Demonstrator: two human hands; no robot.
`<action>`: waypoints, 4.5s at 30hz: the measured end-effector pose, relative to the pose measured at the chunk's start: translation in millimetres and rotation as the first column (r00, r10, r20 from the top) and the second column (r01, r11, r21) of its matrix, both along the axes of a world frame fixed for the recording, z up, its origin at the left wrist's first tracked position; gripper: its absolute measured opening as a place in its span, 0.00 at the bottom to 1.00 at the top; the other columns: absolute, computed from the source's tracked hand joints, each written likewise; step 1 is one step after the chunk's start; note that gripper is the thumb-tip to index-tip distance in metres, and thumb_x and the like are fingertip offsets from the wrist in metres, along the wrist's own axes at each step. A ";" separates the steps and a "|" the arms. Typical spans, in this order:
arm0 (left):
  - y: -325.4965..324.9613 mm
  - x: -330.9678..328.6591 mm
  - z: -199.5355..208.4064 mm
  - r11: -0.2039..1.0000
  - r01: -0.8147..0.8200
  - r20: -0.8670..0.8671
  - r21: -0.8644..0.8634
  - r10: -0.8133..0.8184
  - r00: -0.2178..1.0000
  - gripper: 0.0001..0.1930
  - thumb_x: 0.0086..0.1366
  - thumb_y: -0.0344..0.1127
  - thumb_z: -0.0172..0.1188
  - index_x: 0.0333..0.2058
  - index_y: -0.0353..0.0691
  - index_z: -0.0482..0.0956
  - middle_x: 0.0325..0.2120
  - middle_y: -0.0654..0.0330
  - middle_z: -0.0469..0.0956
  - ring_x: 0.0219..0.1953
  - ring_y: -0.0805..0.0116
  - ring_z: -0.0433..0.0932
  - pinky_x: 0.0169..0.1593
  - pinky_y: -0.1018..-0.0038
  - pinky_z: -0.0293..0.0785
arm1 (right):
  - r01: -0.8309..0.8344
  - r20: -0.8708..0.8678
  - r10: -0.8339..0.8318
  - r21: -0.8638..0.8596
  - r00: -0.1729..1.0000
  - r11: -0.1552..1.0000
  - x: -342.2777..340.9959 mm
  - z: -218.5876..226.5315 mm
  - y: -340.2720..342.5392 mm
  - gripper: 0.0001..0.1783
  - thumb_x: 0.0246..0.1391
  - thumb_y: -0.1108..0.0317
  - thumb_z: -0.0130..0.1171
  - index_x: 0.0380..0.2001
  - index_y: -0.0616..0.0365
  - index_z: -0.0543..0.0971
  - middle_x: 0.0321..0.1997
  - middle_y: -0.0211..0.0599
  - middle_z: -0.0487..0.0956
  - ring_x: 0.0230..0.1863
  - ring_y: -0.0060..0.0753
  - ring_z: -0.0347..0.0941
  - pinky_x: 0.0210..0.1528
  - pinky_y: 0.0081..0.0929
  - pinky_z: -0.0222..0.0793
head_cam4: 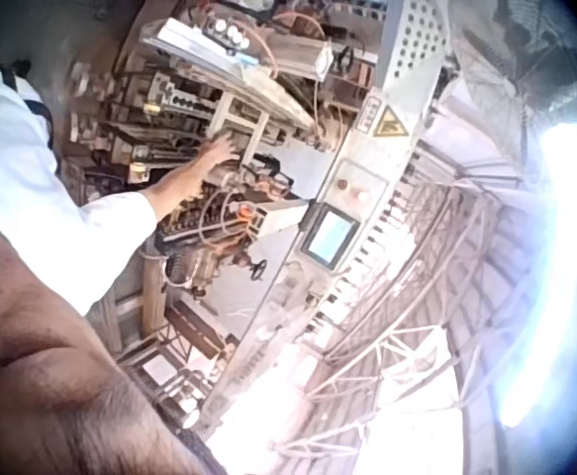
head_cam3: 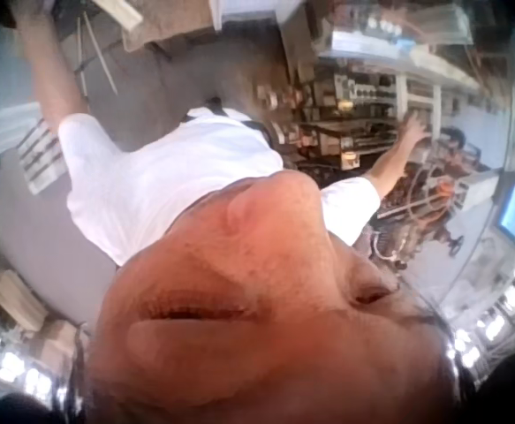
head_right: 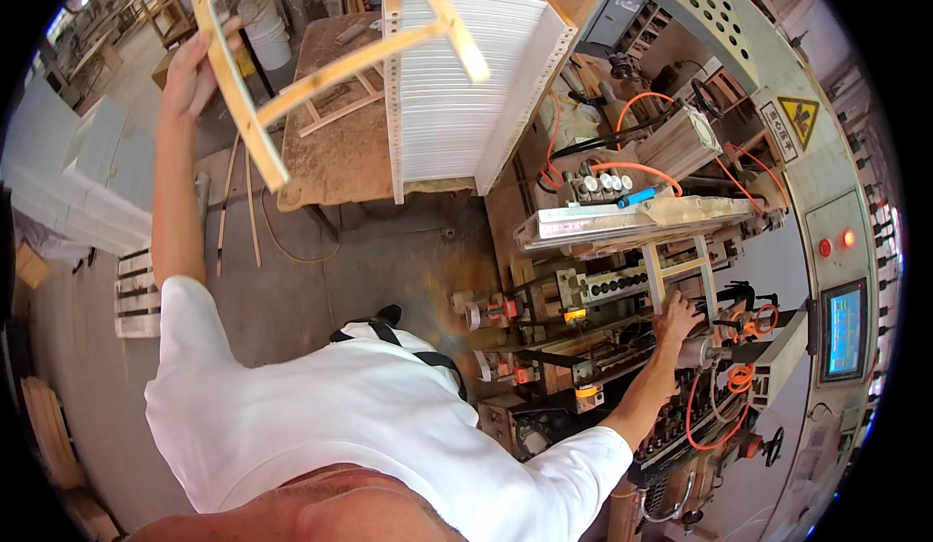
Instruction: The person repeatedly picks up wooden chair frames from a stack and places them onto a machine jig. They align the frames on the jig and press a button to operate the machine, then remove the frames and return them to the stack. This cycle is performed multiple times in a repetitive manner.
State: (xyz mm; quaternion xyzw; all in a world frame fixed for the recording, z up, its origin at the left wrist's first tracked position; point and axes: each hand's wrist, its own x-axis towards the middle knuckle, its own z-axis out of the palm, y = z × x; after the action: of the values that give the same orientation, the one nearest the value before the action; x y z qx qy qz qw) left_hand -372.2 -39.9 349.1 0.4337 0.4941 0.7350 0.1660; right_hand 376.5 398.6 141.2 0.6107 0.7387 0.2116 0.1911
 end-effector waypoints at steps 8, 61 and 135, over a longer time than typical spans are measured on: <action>188.5 -94.2 36.3 0.973 0.206 0.184 0.099 -0.222 0.957 0.18 0.64 0.33 0.54 0.47 0.23 0.74 0.39 0.47 0.79 0.42 0.58 0.79 0.51 0.65 0.76 | 0.213 -0.046 -0.208 0.126 0.977 0.969 -12.4 -0.1 -7.0 0.48 0.34 0.49 0.74 0.59 0.55 0.66 0.51 0.42 0.75 0.55 0.49 0.68 0.57 0.59 0.55; 206.6 74.1 -61.7 0.965 -0.176 -0.044 0.194 0.187 0.981 0.35 0.71 0.62 0.36 0.62 0.36 0.55 0.62 0.50 0.60 0.60 0.60 0.64 0.61 0.64 0.61 | -0.007 -0.889 -0.458 -0.458 0.005 0.889 -119.6 -279.4 -444.2 0.21 0.48 0.69 0.64 0.46 0.68 0.77 0.35 0.47 0.81 0.38 0.40 0.79 0.44 0.32 0.72; 299.0 471.9 -299.5 0.069 0.983 0.903 0.172 -0.409 -0.129 0.18 0.68 0.39 0.55 0.52 0.35 0.70 0.51 0.56 0.75 0.58 0.59 0.71 0.61 0.61 0.67 | 0.117 -0.835 0.194 0.293 0.514 0.949 -76.0 -11.9 -291.8 0.17 0.48 0.69 0.63 0.43 0.59 0.78 0.37 0.45 0.78 0.40 0.52 0.71 0.43 0.43 0.67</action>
State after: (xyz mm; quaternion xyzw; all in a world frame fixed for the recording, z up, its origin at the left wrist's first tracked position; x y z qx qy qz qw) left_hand 99.6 259.1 49.6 0.1653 0.1841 0.3609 0.8992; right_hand 300.5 106.8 129.3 0.6403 0.7065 0.0016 -0.3016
